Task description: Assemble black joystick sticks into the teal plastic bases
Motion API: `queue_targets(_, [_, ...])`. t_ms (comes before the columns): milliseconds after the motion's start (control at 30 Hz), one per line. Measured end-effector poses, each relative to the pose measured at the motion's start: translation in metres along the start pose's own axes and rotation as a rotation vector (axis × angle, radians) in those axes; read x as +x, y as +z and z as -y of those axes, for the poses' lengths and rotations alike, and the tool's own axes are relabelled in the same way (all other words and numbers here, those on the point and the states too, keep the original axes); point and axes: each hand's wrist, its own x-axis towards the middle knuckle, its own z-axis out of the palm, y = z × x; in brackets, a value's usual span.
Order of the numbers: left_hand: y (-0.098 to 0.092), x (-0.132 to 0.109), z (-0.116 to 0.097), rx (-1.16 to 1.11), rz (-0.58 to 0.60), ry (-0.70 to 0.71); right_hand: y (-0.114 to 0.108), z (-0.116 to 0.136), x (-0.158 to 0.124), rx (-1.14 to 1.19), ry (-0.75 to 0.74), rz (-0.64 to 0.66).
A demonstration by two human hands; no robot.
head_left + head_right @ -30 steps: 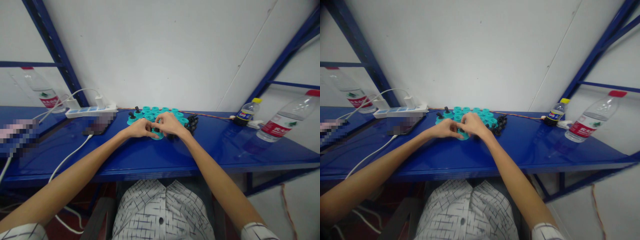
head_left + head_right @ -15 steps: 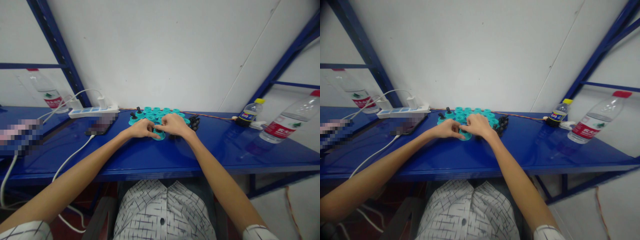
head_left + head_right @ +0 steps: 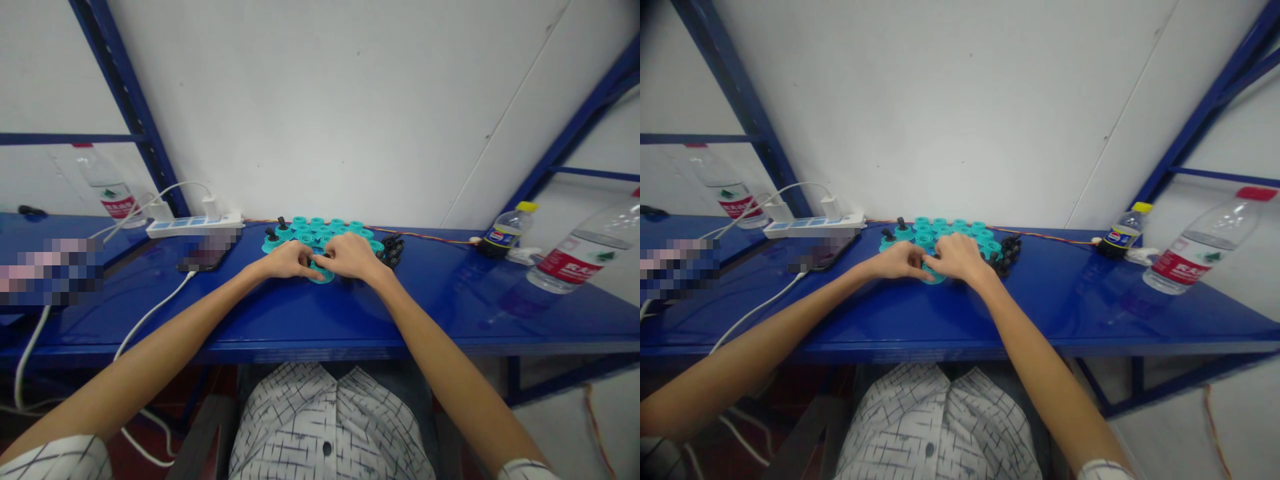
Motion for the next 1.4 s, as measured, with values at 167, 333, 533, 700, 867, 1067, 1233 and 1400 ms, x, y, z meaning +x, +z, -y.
queue_targets(167, [-0.001, -0.002, -0.004, 0.05, -0.006, 0.004, 0.003, 0.0, 0.0, -0.002, -0.018, -0.024])
queue_targets(333, [-0.003, -0.002, -0.006, 0.057, 0.005, 0.006, -0.002, -0.004, -0.004, 0.157, -0.035, -0.057])
queue_targets(533, [-0.003, -0.002, -0.004, 0.028, 0.02, 0.006, -0.008, -0.01, -0.005, 0.415, -0.149, 0.009])
queue_targets(700, [-0.003, -0.001, 0.0, -0.025, 0.042, 0.009, -0.008, -0.014, -0.004, 0.539, -0.167, 0.065])
queue_targets(867, [-0.002, -0.002, 0.0, -0.028, 0.036, -0.004, -0.006, -0.009, -0.004, 0.591, -0.131, 0.106])
queue_targets(1067, [-0.002, -0.002, -0.003, -0.016, 0.017, -0.01, -0.003, -0.005, -0.001, 0.493, -0.145, -0.003])
queue_targets(1233, [-0.002, -0.001, 0.0, -0.037, 0.029, 0.002, -0.002, -0.012, -0.002, 0.534, -0.186, 0.058])
queue_targets(1400, [-0.001, -0.001, 0.003, -0.044, 0.037, 0.014, -0.002, -0.008, -0.001, 0.552, -0.169, 0.093])
